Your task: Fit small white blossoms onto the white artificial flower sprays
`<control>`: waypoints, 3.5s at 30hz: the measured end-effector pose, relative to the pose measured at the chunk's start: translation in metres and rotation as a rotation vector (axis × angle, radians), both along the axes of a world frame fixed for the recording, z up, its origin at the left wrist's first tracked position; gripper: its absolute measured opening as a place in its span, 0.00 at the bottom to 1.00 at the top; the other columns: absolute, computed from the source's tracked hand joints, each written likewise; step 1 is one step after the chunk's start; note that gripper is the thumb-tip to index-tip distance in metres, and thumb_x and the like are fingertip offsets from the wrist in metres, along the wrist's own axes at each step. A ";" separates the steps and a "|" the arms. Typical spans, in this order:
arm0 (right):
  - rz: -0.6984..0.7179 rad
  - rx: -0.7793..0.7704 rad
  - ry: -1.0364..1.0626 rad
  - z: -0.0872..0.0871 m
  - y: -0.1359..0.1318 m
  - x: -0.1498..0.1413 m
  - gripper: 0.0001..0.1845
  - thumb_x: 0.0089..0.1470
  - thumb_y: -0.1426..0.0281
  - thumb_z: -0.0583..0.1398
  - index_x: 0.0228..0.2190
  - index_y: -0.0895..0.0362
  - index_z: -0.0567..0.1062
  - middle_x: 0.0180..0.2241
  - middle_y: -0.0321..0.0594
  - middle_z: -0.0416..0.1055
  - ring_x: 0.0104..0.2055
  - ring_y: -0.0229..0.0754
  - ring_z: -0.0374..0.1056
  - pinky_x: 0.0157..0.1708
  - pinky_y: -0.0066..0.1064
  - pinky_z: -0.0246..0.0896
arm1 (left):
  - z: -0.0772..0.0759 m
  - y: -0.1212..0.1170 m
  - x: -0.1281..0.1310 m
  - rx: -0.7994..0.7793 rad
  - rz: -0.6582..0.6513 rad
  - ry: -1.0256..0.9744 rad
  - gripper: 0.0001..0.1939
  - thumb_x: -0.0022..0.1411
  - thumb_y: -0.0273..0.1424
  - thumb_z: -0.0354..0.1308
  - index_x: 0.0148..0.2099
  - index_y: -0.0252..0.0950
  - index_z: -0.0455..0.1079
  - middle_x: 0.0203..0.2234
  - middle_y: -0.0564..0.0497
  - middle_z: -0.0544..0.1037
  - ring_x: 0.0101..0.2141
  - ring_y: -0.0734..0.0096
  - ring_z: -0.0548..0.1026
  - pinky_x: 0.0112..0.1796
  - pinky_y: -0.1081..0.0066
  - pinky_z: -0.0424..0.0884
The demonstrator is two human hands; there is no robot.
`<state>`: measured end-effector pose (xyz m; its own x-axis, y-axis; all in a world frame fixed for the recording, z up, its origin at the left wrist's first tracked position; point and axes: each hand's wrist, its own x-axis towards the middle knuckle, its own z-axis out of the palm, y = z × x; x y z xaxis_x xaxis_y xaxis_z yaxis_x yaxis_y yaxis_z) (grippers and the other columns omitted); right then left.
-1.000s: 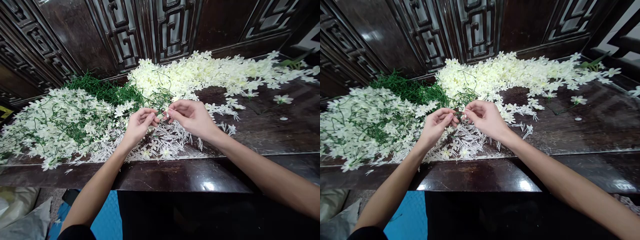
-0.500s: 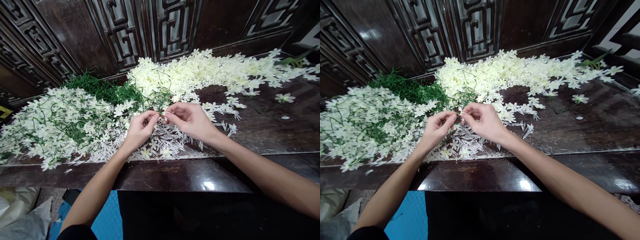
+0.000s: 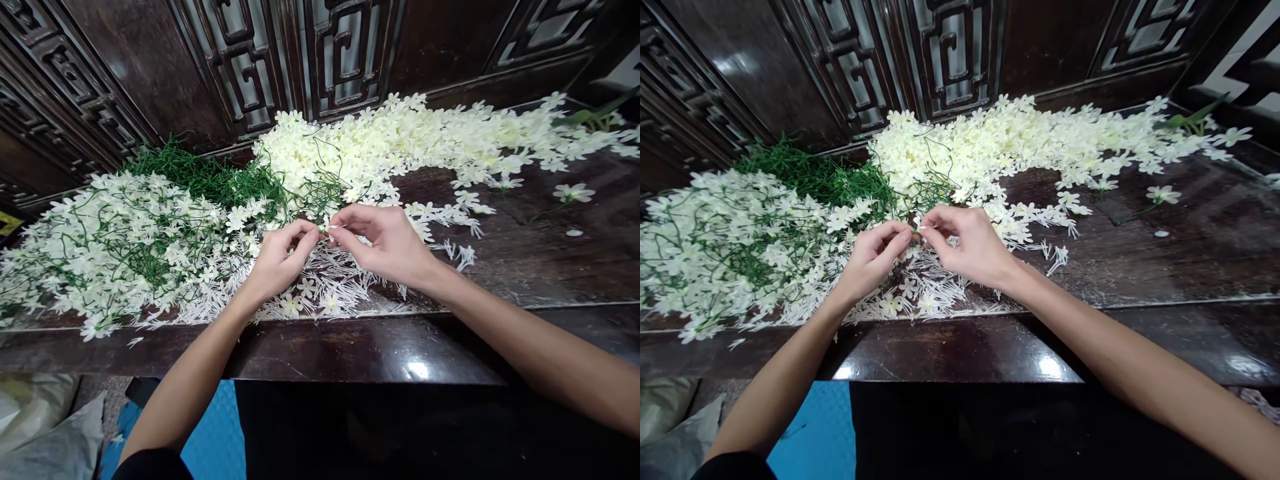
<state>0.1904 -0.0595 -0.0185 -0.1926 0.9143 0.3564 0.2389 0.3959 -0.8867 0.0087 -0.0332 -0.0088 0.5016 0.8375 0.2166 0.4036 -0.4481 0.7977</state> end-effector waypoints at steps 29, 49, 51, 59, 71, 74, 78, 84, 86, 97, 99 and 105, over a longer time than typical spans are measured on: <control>-0.047 0.340 -0.309 -0.002 0.003 0.005 0.10 0.58 0.70 0.55 0.33 0.52 0.77 0.32 0.41 0.78 0.31 0.45 0.72 0.30 0.42 0.69 | 0.002 0.001 0.001 -0.201 -0.036 -0.172 0.10 0.64 0.33 0.54 0.31 0.38 0.70 0.21 0.52 0.71 0.24 0.75 0.67 0.27 0.72 0.65; -0.135 0.633 -0.546 -0.007 -0.003 0.001 0.12 0.58 0.80 0.52 0.34 0.56 0.73 0.29 0.40 0.77 0.29 0.40 0.73 0.29 0.34 0.73 | -0.004 -0.006 0.004 -0.122 -0.038 -0.170 0.11 0.66 0.31 0.54 0.30 0.35 0.70 0.20 0.53 0.73 0.18 0.81 0.64 0.18 0.78 0.58; -0.143 0.674 -0.547 -0.008 -0.003 0.000 0.12 0.58 0.81 0.52 0.35 0.56 0.73 0.29 0.41 0.77 0.28 0.40 0.73 0.28 0.33 0.73 | -0.006 -0.006 0.004 -0.074 -0.036 -0.163 0.11 0.66 0.30 0.54 0.30 0.35 0.70 0.20 0.53 0.73 0.18 0.82 0.64 0.18 0.78 0.58; -0.161 0.619 -0.426 -0.007 -0.007 -0.004 0.10 0.55 0.81 0.54 0.33 0.58 0.73 0.27 0.41 0.76 0.25 0.41 0.71 0.21 0.34 0.68 | -0.015 -0.007 0.004 0.387 -0.032 -0.112 0.09 0.65 0.23 0.52 0.37 0.35 0.74 0.20 0.54 0.74 0.20 0.79 0.69 0.20 0.78 0.63; 0.043 -0.211 0.058 0.015 -0.008 -0.002 0.06 0.52 0.67 0.64 0.27 0.55 0.75 0.22 0.35 0.71 0.21 0.35 0.64 0.19 0.31 0.62 | -0.010 0.000 -0.001 0.683 -0.061 0.067 0.11 0.63 0.20 0.51 0.39 0.34 0.74 0.25 0.51 0.78 0.24 0.75 0.72 0.26 0.73 0.69; -0.068 -0.137 0.047 0.017 -0.002 0.004 0.11 0.56 0.60 0.62 0.32 0.55 0.77 0.27 0.39 0.74 0.26 0.38 0.67 0.26 0.35 0.66 | -0.004 0.003 -0.001 0.424 0.034 -0.044 0.09 0.65 0.24 0.53 0.38 0.36 0.76 0.25 0.51 0.79 0.24 0.76 0.73 0.24 0.75 0.67; -0.247 -0.022 -0.197 0.005 0.006 0.008 0.14 0.60 0.61 0.57 0.33 0.57 0.77 0.32 0.45 0.75 0.33 0.45 0.70 0.34 0.44 0.68 | -0.002 0.012 -0.006 0.038 0.260 -0.346 0.10 0.64 0.27 0.56 0.48 0.38 0.71 0.26 0.51 0.78 0.23 0.76 0.72 0.24 0.75 0.67; 0.027 0.218 -0.792 -0.026 0.008 0.006 0.20 0.64 0.66 0.49 0.38 0.60 0.79 0.55 0.50 0.68 0.58 0.59 0.57 0.54 0.58 0.54 | -0.001 0.024 -0.012 -0.325 0.378 -0.693 0.17 0.57 0.21 0.58 0.46 0.42 0.62 0.29 0.54 0.77 0.28 0.76 0.74 0.32 0.74 0.72; 0.050 0.250 -0.883 -0.031 0.008 0.006 0.21 0.65 0.67 0.48 0.41 0.62 0.78 0.58 0.50 0.64 0.59 0.63 0.54 0.52 0.59 0.53 | 0.000 0.025 -0.012 -0.391 0.356 -0.748 0.13 0.56 0.19 0.58 0.41 0.39 0.65 0.29 0.53 0.76 0.30 0.76 0.75 0.37 0.72 0.74; 0.000 0.214 -0.760 -0.025 0.011 0.006 0.17 0.61 0.70 0.54 0.47 0.61 0.76 0.47 0.49 0.74 0.51 0.56 0.63 0.49 0.52 0.55 | -0.004 0.026 -0.013 -0.411 0.217 -0.665 0.11 0.52 0.21 0.62 0.41 0.33 0.75 0.31 0.50 0.73 0.29 0.79 0.72 0.35 0.72 0.74; 0.024 0.231 -0.773 -0.026 0.010 0.006 0.18 0.62 0.69 0.52 0.49 0.59 0.75 0.51 0.48 0.72 0.53 0.57 0.61 0.49 0.53 0.54 | -0.005 0.026 -0.013 -0.423 0.223 -0.653 0.11 0.51 0.22 0.63 0.40 0.33 0.76 0.31 0.49 0.73 0.27 0.79 0.70 0.28 0.75 0.71; 0.068 0.251 -0.811 -0.029 0.011 0.007 0.17 0.61 0.72 0.52 0.46 0.57 0.77 0.51 0.47 0.72 0.53 0.58 0.60 0.47 0.53 0.53 | -0.003 0.023 -0.011 -0.401 0.222 -0.561 0.09 0.52 0.25 0.64 0.39 0.35 0.76 0.31 0.49 0.73 0.25 0.80 0.66 0.22 0.78 0.62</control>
